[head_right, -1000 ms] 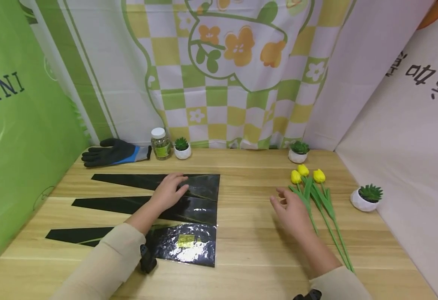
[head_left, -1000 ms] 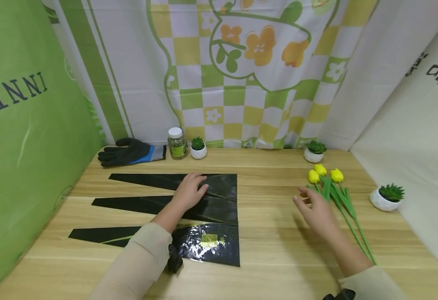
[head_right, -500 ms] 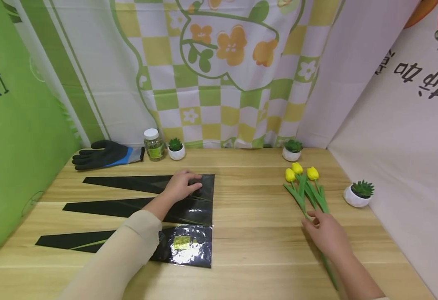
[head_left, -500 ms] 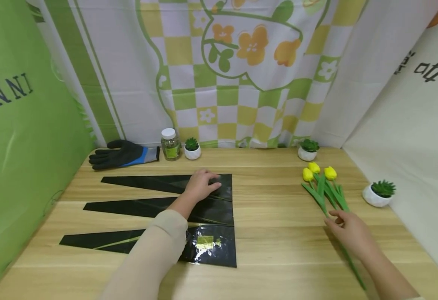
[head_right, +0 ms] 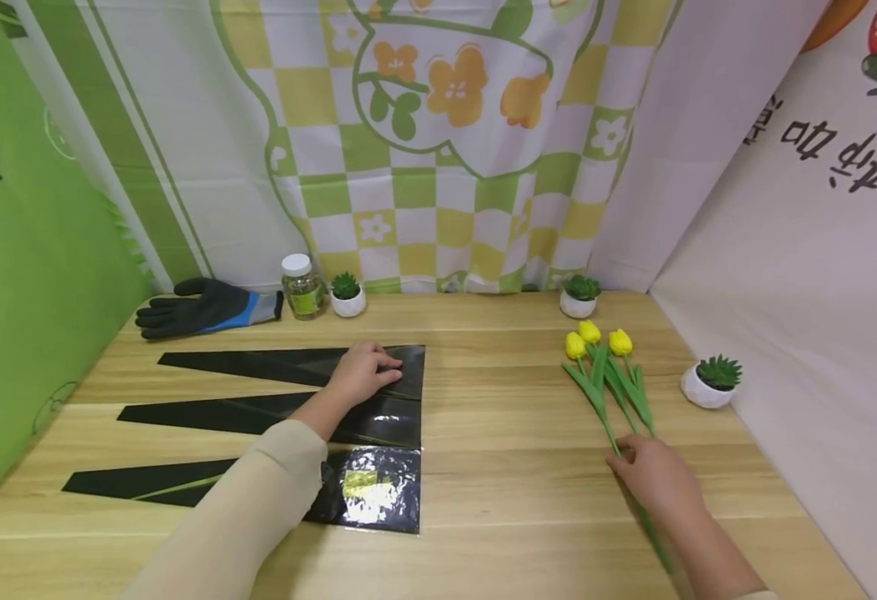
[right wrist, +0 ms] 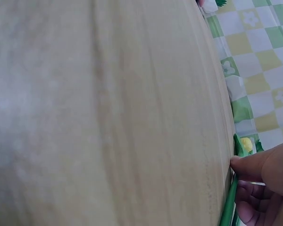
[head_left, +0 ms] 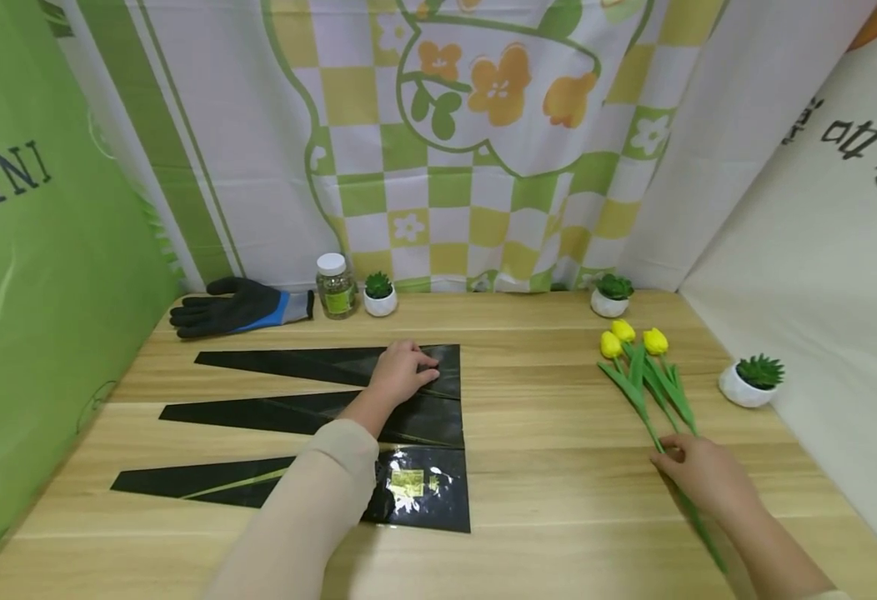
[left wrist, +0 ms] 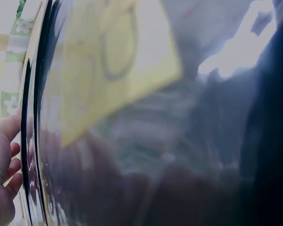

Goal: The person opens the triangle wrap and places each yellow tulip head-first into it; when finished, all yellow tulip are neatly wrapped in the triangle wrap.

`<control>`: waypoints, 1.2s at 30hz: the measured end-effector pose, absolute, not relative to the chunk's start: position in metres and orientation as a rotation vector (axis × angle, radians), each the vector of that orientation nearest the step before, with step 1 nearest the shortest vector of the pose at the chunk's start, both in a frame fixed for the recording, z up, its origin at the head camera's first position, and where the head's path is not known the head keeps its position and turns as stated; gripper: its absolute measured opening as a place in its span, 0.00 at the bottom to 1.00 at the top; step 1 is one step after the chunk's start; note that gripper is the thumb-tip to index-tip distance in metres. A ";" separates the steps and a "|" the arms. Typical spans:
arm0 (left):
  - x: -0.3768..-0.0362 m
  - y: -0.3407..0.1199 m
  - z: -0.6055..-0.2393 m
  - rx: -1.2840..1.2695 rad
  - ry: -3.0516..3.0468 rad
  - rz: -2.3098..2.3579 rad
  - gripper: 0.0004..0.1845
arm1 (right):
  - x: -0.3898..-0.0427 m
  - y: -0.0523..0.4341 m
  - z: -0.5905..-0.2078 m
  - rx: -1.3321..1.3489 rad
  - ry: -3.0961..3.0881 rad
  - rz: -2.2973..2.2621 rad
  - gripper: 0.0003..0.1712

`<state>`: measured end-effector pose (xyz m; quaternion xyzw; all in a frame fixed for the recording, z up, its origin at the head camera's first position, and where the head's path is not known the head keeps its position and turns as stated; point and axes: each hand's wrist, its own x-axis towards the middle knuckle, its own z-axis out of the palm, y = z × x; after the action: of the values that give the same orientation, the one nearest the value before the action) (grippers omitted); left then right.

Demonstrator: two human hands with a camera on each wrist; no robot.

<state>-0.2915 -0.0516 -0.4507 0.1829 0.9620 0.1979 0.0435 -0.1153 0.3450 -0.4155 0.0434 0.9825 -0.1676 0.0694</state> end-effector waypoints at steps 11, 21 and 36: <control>-0.294 -0.052 -0.459 0.611 3.010 0.622 0.13 | -0.115 0.345 -0.418 0.170 2.998 -0.540 0.20; -0.297 -0.055 -0.457 0.547 2.988 0.781 0.13 | -0.116 0.341 -0.412 0.166 2.988 -0.629 0.21; -0.290 -0.060 -0.452 0.489 2.954 1.056 0.14 | -0.141 0.301 -0.397 0.175 2.535 -1.505 0.30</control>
<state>-0.2904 -0.0600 -0.4517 0.1540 0.9303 0.3325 -0.0168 -0.1415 0.3010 -0.3971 0.0589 0.8546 -0.5073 0.0940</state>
